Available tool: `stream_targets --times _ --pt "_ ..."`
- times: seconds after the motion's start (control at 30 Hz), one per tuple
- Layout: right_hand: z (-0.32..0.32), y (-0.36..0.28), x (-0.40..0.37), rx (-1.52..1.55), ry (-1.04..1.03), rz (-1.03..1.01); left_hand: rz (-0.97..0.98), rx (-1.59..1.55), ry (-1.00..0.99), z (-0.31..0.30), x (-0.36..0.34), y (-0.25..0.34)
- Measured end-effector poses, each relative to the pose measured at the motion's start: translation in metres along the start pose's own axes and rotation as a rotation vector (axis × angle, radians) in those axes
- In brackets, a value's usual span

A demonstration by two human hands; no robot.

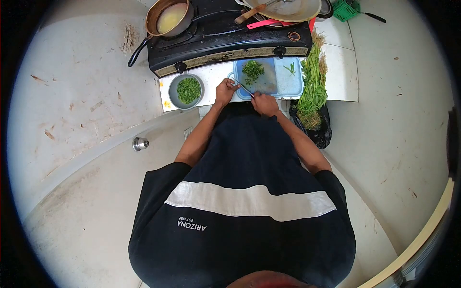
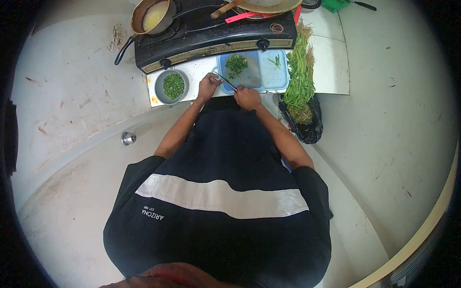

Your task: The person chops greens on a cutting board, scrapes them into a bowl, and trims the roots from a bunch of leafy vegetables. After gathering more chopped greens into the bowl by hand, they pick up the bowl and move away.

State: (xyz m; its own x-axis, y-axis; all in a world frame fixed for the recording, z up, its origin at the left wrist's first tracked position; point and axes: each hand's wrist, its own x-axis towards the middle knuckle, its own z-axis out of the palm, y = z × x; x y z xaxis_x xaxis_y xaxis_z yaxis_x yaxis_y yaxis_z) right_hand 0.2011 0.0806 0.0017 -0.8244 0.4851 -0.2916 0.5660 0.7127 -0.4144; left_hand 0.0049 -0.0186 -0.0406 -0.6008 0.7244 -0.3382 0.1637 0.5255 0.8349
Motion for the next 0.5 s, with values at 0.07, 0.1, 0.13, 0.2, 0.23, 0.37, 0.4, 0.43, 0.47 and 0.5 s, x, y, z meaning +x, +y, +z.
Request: stream_targets --times 0.07,0.1,0.13,0.2,0.23,0.37,0.4,0.43,0.47,0.5 --pt "0.0 0.003 0.001 0.007 0.011 0.007 0.017 0.012 0.005 -0.002 -0.004 0.006" --pt "-0.002 0.002 0.001 0.016 0.022 0.016 0.033 0.026 0.01 -0.003 -0.005 0.008" --pt "-0.004 0.002 0.001 0.016 0.022 0.015 0.034 0.026 0.01 -0.004 -0.006 0.01" --pt "-0.009 0.004 0.0 0.025 0.041 0.041 -0.008 0.034 -0.016 -0.005 -0.006 0.011" --pt "-0.012 0.004 0.0 0.024 0.041 0.041 -0.008 0.034 -0.016 -0.005 -0.005 0.01" --pt "-0.021 0.008 -0.001 0.062 0.07 0.108 0.094 -0.039 0.066 -0.005 -0.003 0.014" --pt "-0.023 0.009 -0.002 0.068 0.084 0.123 0.133 -0.039 0.098 -0.006 -0.005 0.019" --pt "-0.026 0.01 -0.002 0.067 0.086 0.124 0.135 -0.04 0.097 -0.008 -0.009 0.028" --pt "-0.028 0.01 -0.002 0.062 0.07 0.137 0.199 -0.037 0.081 -0.01 -0.013 0.036" --pt "-0.03 0.01 -0.003 0.057 0.053 0.15 0.262 -0.034 0.064 -0.012 -0.018 0.046"
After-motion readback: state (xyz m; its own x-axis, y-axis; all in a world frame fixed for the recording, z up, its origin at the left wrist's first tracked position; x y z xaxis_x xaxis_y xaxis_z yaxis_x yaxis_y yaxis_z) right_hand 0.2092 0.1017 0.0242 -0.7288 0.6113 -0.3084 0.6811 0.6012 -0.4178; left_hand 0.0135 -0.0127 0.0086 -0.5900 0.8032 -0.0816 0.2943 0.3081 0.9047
